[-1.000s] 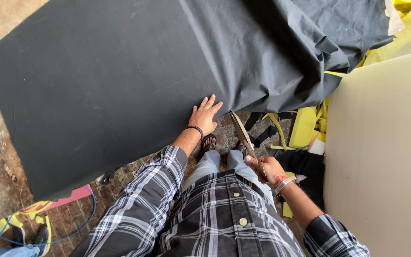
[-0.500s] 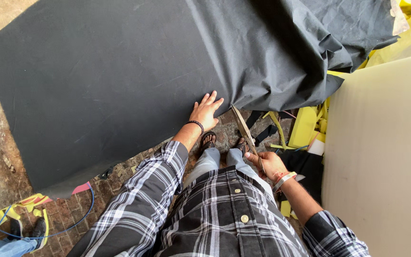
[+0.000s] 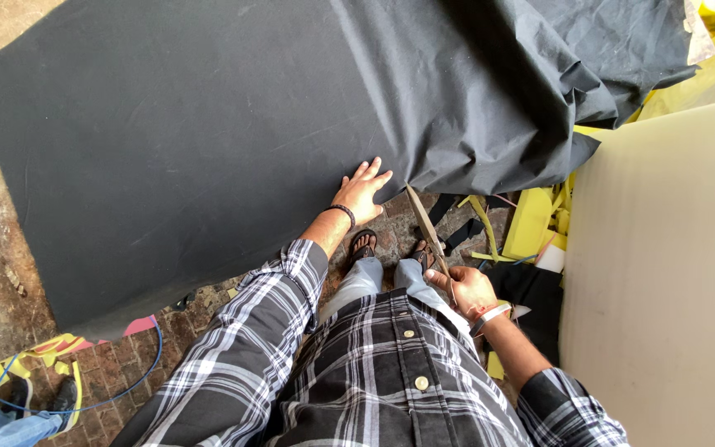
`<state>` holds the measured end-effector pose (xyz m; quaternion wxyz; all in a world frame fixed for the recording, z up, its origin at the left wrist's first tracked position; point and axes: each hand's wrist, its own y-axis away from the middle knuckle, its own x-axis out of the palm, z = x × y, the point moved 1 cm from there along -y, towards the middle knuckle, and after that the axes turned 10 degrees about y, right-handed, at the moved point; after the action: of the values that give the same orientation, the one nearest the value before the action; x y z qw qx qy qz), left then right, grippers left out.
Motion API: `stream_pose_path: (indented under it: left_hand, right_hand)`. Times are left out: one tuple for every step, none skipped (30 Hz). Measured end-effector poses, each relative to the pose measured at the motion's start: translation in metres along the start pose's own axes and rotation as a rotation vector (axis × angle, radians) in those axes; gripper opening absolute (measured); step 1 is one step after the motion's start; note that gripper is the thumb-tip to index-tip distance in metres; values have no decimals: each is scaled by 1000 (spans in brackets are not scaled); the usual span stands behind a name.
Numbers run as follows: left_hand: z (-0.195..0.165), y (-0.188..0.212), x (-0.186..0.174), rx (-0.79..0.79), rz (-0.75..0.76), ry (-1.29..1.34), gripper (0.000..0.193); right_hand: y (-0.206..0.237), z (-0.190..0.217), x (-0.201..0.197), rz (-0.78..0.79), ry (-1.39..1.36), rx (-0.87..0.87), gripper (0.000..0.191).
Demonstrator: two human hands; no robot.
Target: The person spreads a black fabric sheet over a foam board on a workbench, smooths it flat with both hands, cuts a strip of fabric with scissors, then fits a gray fabric cover over a foam cushion and tucks the cover edges around the cushion on the bench.
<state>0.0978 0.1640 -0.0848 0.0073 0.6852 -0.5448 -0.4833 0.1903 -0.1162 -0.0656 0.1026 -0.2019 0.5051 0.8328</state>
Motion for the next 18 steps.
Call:
stream_pose_path:
  left_hand:
    - [0, 0, -1, -2, 3, 7, 88]
    - [0, 0, -1, -2, 9, 13, 88]
    - [0, 0, -2, 1, 13, 17, 87]
    - [0, 0, -2, 2, 15, 19, 87]
    - [1, 0, -3, 0, 16, 21, 86]
    - [2, 0, -4, 3, 16, 25, 86]
    - [2, 0, -5, 6, 16, 28, 86]
    - [2, 0, -5, 10, 16, 32, 86]
    - [3, 0, -6, 9, 12, 31, 86]
    - [3, -1, -7, 10, 10, 31, 86]
    - [3, -1, -7, 13, 7, 30, 86]
    - [4, -2, -8, 11, 9, 38, 86]
    - [4, -2, -8, 10, 12, 44, 85]
    - [4, -1, -9, 11, 18, 51, 85]
    - [4, -1, -9, 16, 20, 54, 85]
    - [3, -1, -9, 19, 21, 57, 84]
    - [3, -1, -9, 22, 23, 60, 84]
    - [2, -1, -9, 18, 27, 57, 84]
  right_hand:
    - [-2, -1, 3, -3, -34, 2, 59]
    - [-4, -3, 8, -7, -70, 8, 57]
    - [-6, -7, 12, -13, -105, 12, 55]
    - [-8, -11, 17, 2, -185, 5, 57]
    - [-11, -14, 23, 20, -265, -2, 59]
    - [-14, -17, 28, 37, -347, -7, 61]
    - [-16, -19, 32, 48, -387, -10, 61]
    - [-19, -20, 35, 58, -425, -13, 61]
    - [-20, -21, 37, 68, -463, -16, 61]
    - [-22, -20, 38, 56, -436, -17, 59]
    - [-24, -18, 37, 42, -410, -19, 57]
    - [-25, -15, 36, 29, -382, -24, 55]
    - [-27, -11, 35, 18, -343, -13, 55]
    - [-28, -7, 32, 6, -305, 0, 56]
    - [-30, -3, 30, -7, -267, 12, 57]
    - [-32, 1, 26, -26, -181, 13, 58]
    - [-33, 5, 22, -44, -95, 15, 58]
    - [-34, 8, 18, -62, -10, 17, 60]
